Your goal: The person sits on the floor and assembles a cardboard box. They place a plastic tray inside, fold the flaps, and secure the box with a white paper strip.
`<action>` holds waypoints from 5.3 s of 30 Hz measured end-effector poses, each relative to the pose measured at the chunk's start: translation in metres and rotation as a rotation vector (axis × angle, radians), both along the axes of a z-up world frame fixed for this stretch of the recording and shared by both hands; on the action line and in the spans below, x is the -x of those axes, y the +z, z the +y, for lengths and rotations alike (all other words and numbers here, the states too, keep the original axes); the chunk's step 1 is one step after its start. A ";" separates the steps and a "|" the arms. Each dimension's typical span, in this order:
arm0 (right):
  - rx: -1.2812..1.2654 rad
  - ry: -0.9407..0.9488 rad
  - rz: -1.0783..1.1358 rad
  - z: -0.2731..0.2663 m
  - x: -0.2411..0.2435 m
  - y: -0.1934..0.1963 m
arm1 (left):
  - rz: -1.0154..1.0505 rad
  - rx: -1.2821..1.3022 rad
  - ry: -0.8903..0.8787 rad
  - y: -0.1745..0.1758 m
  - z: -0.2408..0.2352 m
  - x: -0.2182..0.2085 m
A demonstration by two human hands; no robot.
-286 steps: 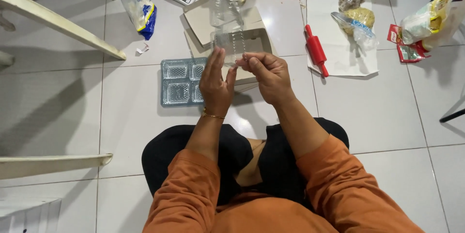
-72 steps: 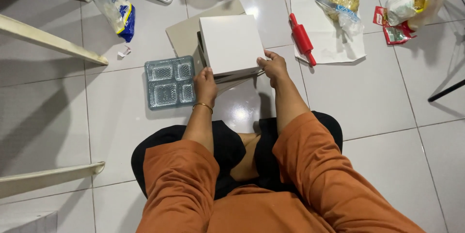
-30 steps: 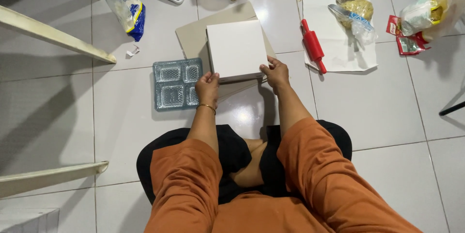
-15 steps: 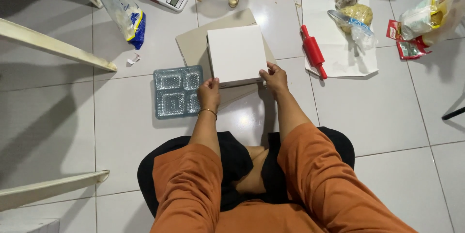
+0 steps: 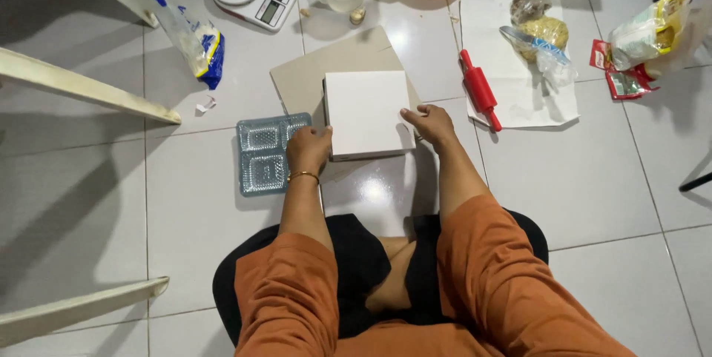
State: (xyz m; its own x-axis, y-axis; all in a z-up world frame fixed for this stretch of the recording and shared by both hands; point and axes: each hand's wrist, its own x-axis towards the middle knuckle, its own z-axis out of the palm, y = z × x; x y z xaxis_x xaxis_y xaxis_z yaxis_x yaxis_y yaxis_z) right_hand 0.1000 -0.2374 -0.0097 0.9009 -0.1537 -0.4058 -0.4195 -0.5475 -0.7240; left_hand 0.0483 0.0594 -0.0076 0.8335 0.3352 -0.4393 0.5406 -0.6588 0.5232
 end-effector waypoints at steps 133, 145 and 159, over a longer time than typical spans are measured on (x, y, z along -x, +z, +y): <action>0.412 0.816 -0.515 0.166 -0.068 0.016 | -0.262 0.717 0.188 -0.119 0.010 -0.076; 0.439 0.782 -0.557 0.155 -0.064 0.012 | -0.314 0.815 0.251 -0.084 -0.003 -0.069; 0.546 0.746 -0.538 0.152 -0.066 -0.010 | -0.292 1.053 0.348 -0.057 -0.011 -0.059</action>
